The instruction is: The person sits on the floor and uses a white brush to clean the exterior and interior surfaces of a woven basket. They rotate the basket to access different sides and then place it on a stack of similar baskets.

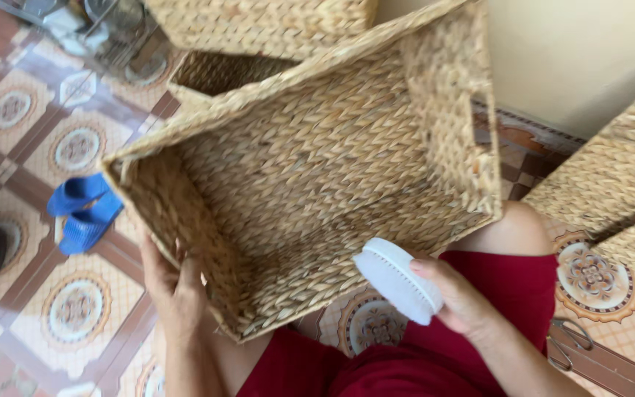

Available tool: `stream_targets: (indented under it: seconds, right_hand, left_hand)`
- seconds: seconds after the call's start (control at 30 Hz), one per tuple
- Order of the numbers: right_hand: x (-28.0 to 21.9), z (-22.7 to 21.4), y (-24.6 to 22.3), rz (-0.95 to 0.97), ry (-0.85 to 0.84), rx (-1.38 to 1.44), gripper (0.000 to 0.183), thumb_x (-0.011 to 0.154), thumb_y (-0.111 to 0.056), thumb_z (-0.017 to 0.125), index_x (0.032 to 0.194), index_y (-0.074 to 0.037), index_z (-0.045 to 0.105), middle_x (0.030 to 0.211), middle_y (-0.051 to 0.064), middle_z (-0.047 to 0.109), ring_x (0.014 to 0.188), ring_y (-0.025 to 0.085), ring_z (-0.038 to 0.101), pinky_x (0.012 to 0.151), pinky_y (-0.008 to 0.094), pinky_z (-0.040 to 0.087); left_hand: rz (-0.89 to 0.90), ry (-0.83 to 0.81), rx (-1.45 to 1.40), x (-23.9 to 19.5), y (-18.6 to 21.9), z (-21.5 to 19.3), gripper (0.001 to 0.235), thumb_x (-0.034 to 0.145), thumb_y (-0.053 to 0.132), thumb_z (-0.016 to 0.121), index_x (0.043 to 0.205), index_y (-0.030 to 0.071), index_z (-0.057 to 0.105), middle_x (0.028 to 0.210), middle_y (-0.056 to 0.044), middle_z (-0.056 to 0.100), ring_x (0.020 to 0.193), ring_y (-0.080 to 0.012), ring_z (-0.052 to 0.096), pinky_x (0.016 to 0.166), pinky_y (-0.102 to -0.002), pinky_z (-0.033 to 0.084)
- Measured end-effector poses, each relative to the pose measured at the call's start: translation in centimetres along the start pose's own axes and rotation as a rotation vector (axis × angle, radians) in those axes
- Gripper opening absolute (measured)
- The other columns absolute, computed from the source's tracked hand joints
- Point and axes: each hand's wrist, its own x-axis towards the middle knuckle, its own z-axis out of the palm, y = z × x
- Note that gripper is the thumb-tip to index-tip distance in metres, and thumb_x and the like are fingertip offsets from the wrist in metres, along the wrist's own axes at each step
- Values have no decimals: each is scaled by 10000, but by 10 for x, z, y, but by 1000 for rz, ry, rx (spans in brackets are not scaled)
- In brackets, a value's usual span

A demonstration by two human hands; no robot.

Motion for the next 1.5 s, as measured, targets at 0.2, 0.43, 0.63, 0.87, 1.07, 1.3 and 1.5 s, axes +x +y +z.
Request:
stream_targets:
  seconds: [0.2, 0.43, 0.63, 0.87, 1.07, 1.3, 1.5]
  right_hand:
    - [-28, 13, -65, -108, -137, -287, 686, 862, -371, 597, 1420, 27, 557, 1264, 223, 708, 1071, 247, 707, 845, 334, 590]
    - [71, 130, -86, -168, 21, -1166, 667, 861, -365, 686, 1483, -229, 487, 1321, 99, 676, 1035, 220, 731, 822, 374, 608]
    - [134, 202, -22, -74, -279, -1622, 445, 981, -474, 602, 1415, -400, 541, 1299, 125, 623, 1020, 262, 638, 803, 419, 582]
    - [137, 83, -74, 267, 22, -1582, 505, 951, -407, 562, 1448, -438, 483, 1267, 3, 670, 779, 177, 677, 603, 324, 578]
    - [121, 24, -121, 520, 383, -2063, 399, 1103, -518, 397, 1244, -265, 671, 918, 63, 718, 659, 156, 581, 556, 306, 509]
    - [128, 129, -63, 153, 49, -1718, 388, 991, -460, 504, 1354, -343, 576, 1031, 60, 612, 622, 150, 577, 492, 291, 528]
    - [122, 94, -89, 364, 151, -1701, 447, 1006, -486, 493, 1453, -478, 497, 1101, 101, 660, 705, 171, 583, 520, 251, 483]
  left_hand:
    - [200, 11, -84, -4, -17, 1, 787, 889, -141, 384, 1650, 11, 252, 1573, -112, 473, 1440, -207, 493, 1239, -356, 400]
    - [198, -14, -136, -4, -4, 10, 821, 865, -167, 361, 1659, -3, 231, 1643, -130, 426, 1515, -230, 453, 1287, -363, 354]
    - [253, -21, -68, 0, -4, 8, 847, 826, -180, 353, 1653, -24, 253, 1678, -148, 396, 1531, -229, 403, 1327, -365, 303]
    - [210, -24, -16, 0, -5, 3, 834, 840, -185, 367, 1651, -37, 241, 1680, -166, 396, 1555, -232, 413, 1312, -340, 305]
    - [287, -55, 108, 5, -12, 4, 802, 892, -191, 404, 1662, -32, 246, 1655, -165, 366, 1544, -222, 365, 1297, -323, 270]
    - [251, -48, -12, 6, -14, 11, 802, 870, -165, 371, 1651, -29, 251, 1606, -158, 450, 1474, -213, 472, 1264, -318, 354]
    - [270, -56, -2, 3, -13, 8, 792, 862, -169, 361, 1631, -29, 237, 1616, -149, 445, 1495, -208, 462, 1275, -317, 356]
